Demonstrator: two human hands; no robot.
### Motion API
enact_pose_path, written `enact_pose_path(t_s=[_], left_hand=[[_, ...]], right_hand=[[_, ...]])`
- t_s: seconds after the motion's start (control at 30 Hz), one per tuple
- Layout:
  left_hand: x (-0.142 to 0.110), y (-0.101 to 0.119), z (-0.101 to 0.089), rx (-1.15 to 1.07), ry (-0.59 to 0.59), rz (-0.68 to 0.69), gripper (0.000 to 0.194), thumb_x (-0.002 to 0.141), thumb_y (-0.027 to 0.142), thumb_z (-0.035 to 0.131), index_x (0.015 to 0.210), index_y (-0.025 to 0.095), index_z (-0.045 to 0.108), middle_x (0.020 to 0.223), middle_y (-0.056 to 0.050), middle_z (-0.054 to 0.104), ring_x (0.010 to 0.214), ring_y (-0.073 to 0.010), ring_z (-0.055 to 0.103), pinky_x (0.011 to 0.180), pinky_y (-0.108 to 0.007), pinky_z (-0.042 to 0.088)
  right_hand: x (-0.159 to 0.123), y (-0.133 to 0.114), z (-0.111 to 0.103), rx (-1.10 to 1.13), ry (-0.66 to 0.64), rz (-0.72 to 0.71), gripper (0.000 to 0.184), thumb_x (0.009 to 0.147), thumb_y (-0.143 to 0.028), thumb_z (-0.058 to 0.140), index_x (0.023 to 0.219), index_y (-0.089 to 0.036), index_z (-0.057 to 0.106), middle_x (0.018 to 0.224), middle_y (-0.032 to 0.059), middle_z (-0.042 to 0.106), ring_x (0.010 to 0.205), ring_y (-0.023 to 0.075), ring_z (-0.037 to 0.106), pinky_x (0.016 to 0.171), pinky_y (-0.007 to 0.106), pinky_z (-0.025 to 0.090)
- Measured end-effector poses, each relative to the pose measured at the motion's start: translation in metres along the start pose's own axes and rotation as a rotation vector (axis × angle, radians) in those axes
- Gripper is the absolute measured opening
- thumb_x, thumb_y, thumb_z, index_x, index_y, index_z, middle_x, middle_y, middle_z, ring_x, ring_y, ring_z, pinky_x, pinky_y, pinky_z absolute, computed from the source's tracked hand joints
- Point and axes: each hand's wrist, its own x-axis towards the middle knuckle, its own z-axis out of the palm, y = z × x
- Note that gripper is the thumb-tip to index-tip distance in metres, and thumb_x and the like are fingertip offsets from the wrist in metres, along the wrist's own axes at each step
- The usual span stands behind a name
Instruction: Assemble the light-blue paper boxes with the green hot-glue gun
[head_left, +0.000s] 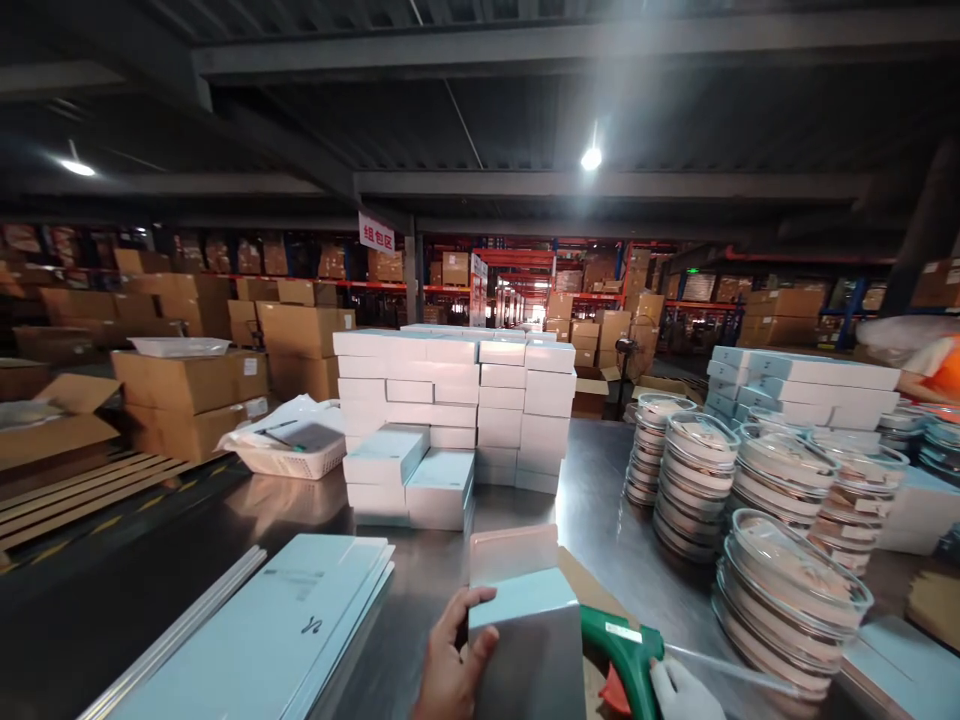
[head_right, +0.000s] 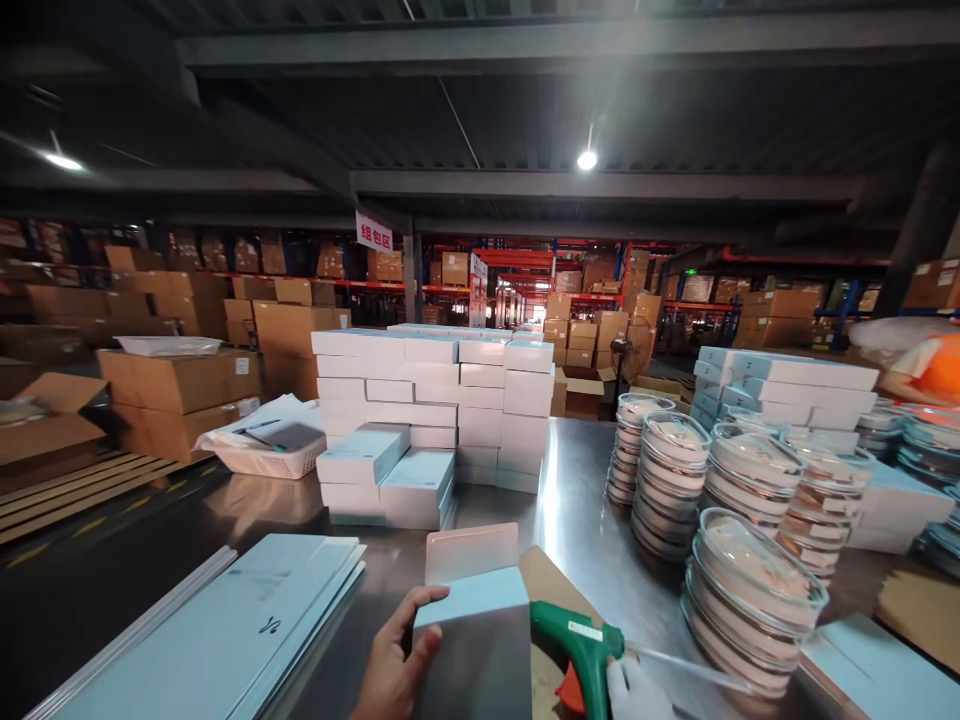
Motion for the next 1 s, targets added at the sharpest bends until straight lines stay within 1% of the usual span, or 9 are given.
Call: enact_pose_path(t_s=[0.1,0.2,0.27,0.37,0.53,0.6,0.67,0.8,1.0], left_hand=[[0.004,-0.015,-0.009,0.053,-0.116,0.018,0.056,0.082,0.068,0.074,0.111,0.021,0.079,0.109,-0.011,0.079,0.104,-0.0322,0.074,0.088,-0.035,0.061],[0.006,-0.029,-0.015,0.094,-0.18,0.019,0.057,0.08,0.067,0.077,0.113,0.02,0.08,0.114,-0.013,0.079,0.106,-0.0329,0.075,0.091,-0.036,0.061],[0.005,-0.035,-0.017,0.11,-0.187,0.006,0.062,0.076,0.071,0.078,0.11,0.02,0.081,0.116,-0.014,0.078,0.108,-0.0346,0.074,0.093,-0.038,0.061],[0.005,-0.035,-0.014,0.066,-0.165,0.002,0.066,0.072,0.078,0.077,0.102,0.02,0.082,0.123,-0.017,0.075,0.118,-0.0387,0.07,0.1,-0.043,0.058],[0.007,-0.029,-0.008,-0.161,-0.143,0.13,0.052,0.08,0.067,0.081,0.106,0.024,0.068,0.127,-0.014,0.071,0.114,-0.031,0.073,0.093,-0.039,0.059],[0.011,-0.026,-0.01,-0.179,-0.135,0.176,0.053,0.078,0.067,0.082,0.105,0.025,0.065,0.116,-0.011,0.073,0.108,-0.0285,0.073,0.092,-0.038,0.059],[0.015,-0.02,-0.015,-0.144,-0.189,0.235,0.05,0.074,0.066,0.086,0.097,0.024,0.073,0.109,-0.011,0.075,0.112,-0.0306,0.071,0.098,-0.043,0.057],[0.022,-0.001,-0.024,-0.086,-0.36,0.318,0.04,0.077,0.063,0.085,0.095,0.028,0.086,0.106,-0.013,0.082,0.118,-0.035,0.071,0.109,-0.054,0.051],[0.021,0.012,-0.023,-0.046,-0.4,0.315,0.038,0.081,0.064,0.08,0.097,0.03,0.086,0.1,-0.011,0.087,0.114,-0.0353,0.076,0.109,-0.058,0.051]], right_hand=[[0.002,-0.015,0.009,0.056,-0.034,-0.027,0.043,0.079,-0.071,0.066,0.088,-0.03,0.077,0.086,0.0102,0.078,0.091,0.0395,0.076,0.082,0.048,0.062],[-0.001,-0.056,0.039,0.341,-0.24,-0.121,0.076,0.083,-0.082,0.059,0.127,-0.021,0.068,0.128,0.0158,0.072,0.122,0.0362,0.067,0.103,0.043,0.056],[-0.002,-0.087,0.056,0.448,-0.378,-0.182,0.074,0.09,-0.076,0.059,0.134,-0.018,0.062,0.135,0.0163,0.068,0.128,0.0347,0.063,0.107,0.042,0.053],[0.0,-0.114,0.063,0.454,-0.489,-0.249,0.057,0.093,-0.063,0.066,0.126,-0.017,0.066,0.128,0.0146,0.07,0.122,0.0345,0.065,0.108,0.043,0.051],[0.006,-0.088,0.052,0.328,-0.499,-0.378,0.062,0.079,-0.048,0.083,0.129,-0.017,0.064,0.128,0.0172,0.069,0.117,0.0342,0.066,0.103,0.041,0.055],[0.002,-0.071,0.05,0.236,-0.452,-0.46,0.047,0.081,-0.042,0.084,0.121,-0.02,0.071,0.137,0.0193,0.065,0.123,0.0352,0.064,0.106,0.042,0.053],[-0.005,-0.062,0.051,0.21,-0.462,-0.561,0.031,0.091,-0.038,0.076,0.119,-0.024,0.076,0.153,0.017,0.053,0.138,0.0352,0.055,0.115,0.045,0.047],[-0.02,-0.07,0.049,0.243,-0.526,-0.693,0.035,0.103,-0.029,0.064,0.136,-0.038,0.071,0.166,0.0055,0.039,0.15,0.0321,0.041,0.123,0.048,0.04],[-0.022,-0.087,0.043,0.243,-0.57,-0.754,0.036,0.107,-0.028,0.058,0.136,-0.045,0.07,0.159,0.0026,0.049,0.147,0.0307,0.045,0.122,0.05,0.04]])
